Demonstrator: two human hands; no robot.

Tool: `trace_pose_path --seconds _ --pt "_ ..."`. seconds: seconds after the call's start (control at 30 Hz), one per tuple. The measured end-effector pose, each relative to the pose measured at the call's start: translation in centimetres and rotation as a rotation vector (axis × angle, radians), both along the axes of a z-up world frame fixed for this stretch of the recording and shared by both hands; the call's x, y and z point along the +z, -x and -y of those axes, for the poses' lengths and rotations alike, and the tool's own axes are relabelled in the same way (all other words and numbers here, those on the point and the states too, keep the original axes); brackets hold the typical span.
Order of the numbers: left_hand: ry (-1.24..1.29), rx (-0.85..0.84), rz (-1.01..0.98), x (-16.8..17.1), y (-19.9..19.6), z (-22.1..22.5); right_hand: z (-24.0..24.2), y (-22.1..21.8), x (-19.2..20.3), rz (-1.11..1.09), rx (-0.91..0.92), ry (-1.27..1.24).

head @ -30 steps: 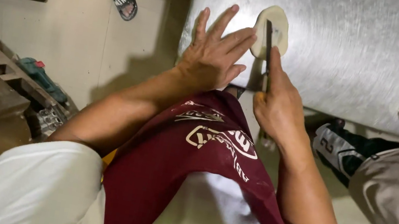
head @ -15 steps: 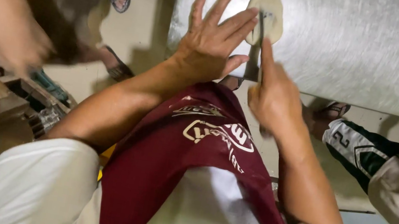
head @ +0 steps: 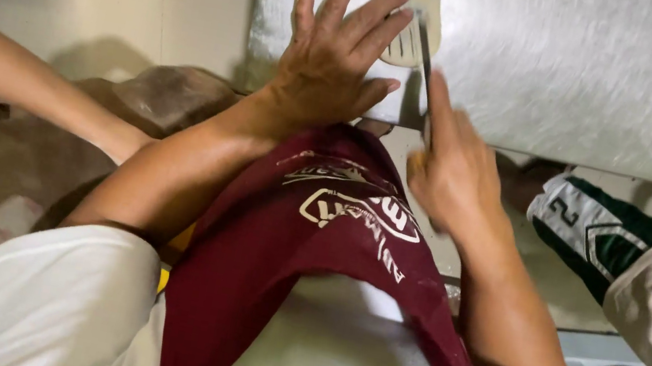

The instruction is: Shaping small pieces of dough by flattening them, cutting slits with a knife, and rolling them into striped cylinders on a metal table.

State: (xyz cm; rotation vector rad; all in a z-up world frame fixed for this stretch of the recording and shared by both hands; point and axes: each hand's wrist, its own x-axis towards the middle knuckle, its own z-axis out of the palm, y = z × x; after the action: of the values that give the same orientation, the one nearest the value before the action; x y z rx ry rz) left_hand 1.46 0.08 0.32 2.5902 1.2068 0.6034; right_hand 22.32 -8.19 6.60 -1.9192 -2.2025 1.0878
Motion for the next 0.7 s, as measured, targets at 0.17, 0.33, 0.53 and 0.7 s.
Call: trace_pose_path --seconds 0.17,0.33,0.53,0.7 --pt "0.072 -0.043 -0.1 0.4 -1.0 -0.7 -2.0 0.1 0.5 -0.05 -0.005 0.018" --pt "0.024 0.007 -0.012 -0.2 -1.0 -0.4 -1.1 -0.9 1.1 -0.043 -0.001 0.009" --pt "-0.043 0.011 -0.161 -0.7 -1.8 -0.7 -0.7 -2.2 0.3 -0.012 -0.008 -0.02" --pt "-0.062 0.076 -0.037 -0.5 -2.1 -1.1 -1.8 -5.6 1.3 -0.001 0.016 -0.095"
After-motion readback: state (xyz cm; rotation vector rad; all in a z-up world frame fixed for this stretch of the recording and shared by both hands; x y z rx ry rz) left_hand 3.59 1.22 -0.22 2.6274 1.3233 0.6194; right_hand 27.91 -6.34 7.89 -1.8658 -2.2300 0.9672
